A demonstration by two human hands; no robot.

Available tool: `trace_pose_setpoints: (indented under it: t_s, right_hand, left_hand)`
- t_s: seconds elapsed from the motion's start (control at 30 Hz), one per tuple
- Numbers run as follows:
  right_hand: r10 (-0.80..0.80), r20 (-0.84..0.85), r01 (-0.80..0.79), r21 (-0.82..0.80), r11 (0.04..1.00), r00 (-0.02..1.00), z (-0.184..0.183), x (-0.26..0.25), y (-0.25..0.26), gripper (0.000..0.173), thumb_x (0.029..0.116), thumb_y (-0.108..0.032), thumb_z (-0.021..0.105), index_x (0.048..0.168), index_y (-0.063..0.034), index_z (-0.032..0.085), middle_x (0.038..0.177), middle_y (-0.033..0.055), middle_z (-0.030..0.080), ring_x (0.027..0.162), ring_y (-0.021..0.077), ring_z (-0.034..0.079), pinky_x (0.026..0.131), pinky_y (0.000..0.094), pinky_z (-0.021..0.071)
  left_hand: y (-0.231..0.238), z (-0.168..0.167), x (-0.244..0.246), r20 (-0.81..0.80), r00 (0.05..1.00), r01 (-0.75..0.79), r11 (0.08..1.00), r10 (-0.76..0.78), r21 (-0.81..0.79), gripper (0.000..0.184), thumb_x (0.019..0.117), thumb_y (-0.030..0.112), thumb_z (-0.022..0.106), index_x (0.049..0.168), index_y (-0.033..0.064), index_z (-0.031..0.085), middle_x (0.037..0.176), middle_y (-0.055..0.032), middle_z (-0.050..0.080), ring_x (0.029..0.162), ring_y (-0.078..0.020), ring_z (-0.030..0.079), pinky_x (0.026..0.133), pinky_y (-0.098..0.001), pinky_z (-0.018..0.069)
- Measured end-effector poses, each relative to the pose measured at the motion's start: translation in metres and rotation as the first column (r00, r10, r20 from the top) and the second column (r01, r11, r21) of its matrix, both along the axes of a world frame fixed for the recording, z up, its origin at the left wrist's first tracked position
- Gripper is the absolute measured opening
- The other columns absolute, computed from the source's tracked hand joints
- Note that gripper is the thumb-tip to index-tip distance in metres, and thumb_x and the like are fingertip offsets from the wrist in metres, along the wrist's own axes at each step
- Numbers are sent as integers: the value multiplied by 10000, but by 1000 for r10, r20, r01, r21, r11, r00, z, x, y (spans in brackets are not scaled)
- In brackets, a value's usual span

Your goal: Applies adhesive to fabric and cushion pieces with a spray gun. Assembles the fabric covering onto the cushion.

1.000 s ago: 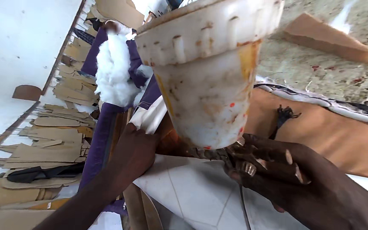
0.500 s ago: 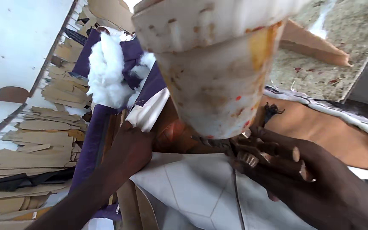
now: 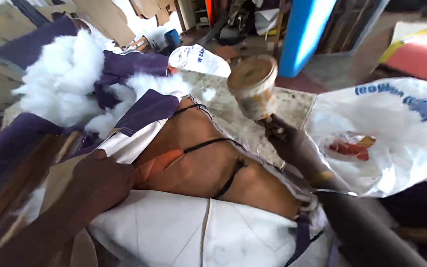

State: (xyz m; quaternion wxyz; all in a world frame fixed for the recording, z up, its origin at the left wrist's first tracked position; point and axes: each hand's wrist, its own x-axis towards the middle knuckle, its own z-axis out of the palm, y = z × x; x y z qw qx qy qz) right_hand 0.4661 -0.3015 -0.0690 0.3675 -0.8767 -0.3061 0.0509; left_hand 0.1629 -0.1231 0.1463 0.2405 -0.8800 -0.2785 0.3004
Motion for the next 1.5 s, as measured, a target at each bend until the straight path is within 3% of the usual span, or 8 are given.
trace_pose_setpoints:
  t_s: [0.1, 0.2, 0.43, 0.57, 0.73, 0.83, 0.97, 1.5]
  right_hand:
    - [74, 15, -70, -186, 980, 997, -59, 28, 45, 523, 1032, -316, 590, 1537, -359, 459, 1037, 221, 723, 914, 471, 694, 754, 714, 516]
    - [135, 61, -115, -263, 958, 989, -90, 33, 75, 491, 1054, -325, 543, 1538, -344, 462, 1049, 231, 728, 930, 499, 692, 736, 715, 510]
    - [255, 68, -234, -227, 945, 965, -109, 33, 82, 635, 1032, -283, 576, 1615, -271, 324, 1135, 252, 707, 911, 518, 691, 737, 736, 510]
    - [389, -67, -381, -411, 828, 919, -66, 45, 69, 964, 904, -309, 773, 1638, -101, 183, 1330, 299, 595, 1185, 529, 589, 946, 704, 477]
    - [553, 179, -518, -207, 830, 814, 74, -9, 76, 406, 1016, -327, 600, 1403, -203, 605, 1148, 173, 717, 976, 418, 704, 793, 690, 537]
    - [798, 250, -819, -34, 573, 548, 113, -68, 119, 315, 1032, -318, 582, 1316, -220, 678, 1253, 48, 702, 1110, 252, 690, 933, 551, 568]
    - [891, 339, -935, -76, 346, 302, 116, -127, 177, 226, 1014, -276, 637, 1164, -154, 755, 1095, 76, 741, 1011, 256, 709, 907, 537, 567]
    - [887, 354, -948, 222, 227, 296, 71, -140, 213, 208, 1044, -237, 561, 1051, -106, 722, 924, 21, 693, 837, 128, 663, 793, 365, 573]
  left_hand:
    - [-23, 32, 50, -214, 904, -399, 911, 371, -107, 378, 1110, 188, 396, 1360, 25, 628, 1383, -185, 632, 1358, -375, 513, 1152, -503, 300]
    - [48, -34, -31, 210, 973, 91, 994, -100, 55, 396, 1041, 357, 442, 903, 153, 751, 852, -54, 740, 892, -269, 692, 973, -480, 453]
    - [71, -61, -56, 235, 968, 62, 993, -84, 100, 323, 1017, 338, 488, 935, 159, 744, 881, -25, 736, 926, -258, 679, 995, -487, 449]
    - [69, -69, -56, 292, 947, 89, 983, -134, 162, 271, 1007, 264, 519, 1001, 112, 744, 876, -68, 734, 890, -282, 685, 1005, -488, 458]
    - [61, -70, -53, 295, 947, 73, 979, -129, 192, 186, 1007, 152, 533, 1058, 85, 699, 912, -97, 713, 889, -291, 676, 974, -472, 476]
    - [64, -75, -56, 357, 920, 83, 970, -164, 230, 189, 1006, 148, 530, 1012, 83, 708, 878, -83, 719, 868, -276, 678, 965, -465, 477]
    - [64, -71, -58, 433, 896, 20, 983, -98, 182, 195, 995, 191, 533, 1039, 124, 711, 885, -53, 728, 889, -262, 688, 1023, -478, 456]
    - [66, -62, -83, 615, 788, 97, 992, -27, -80, 204, 937, 144, 634, 1119, 187, 718, 1008, -4, 740, 1030, -224, 670, 1065, -524, 402]
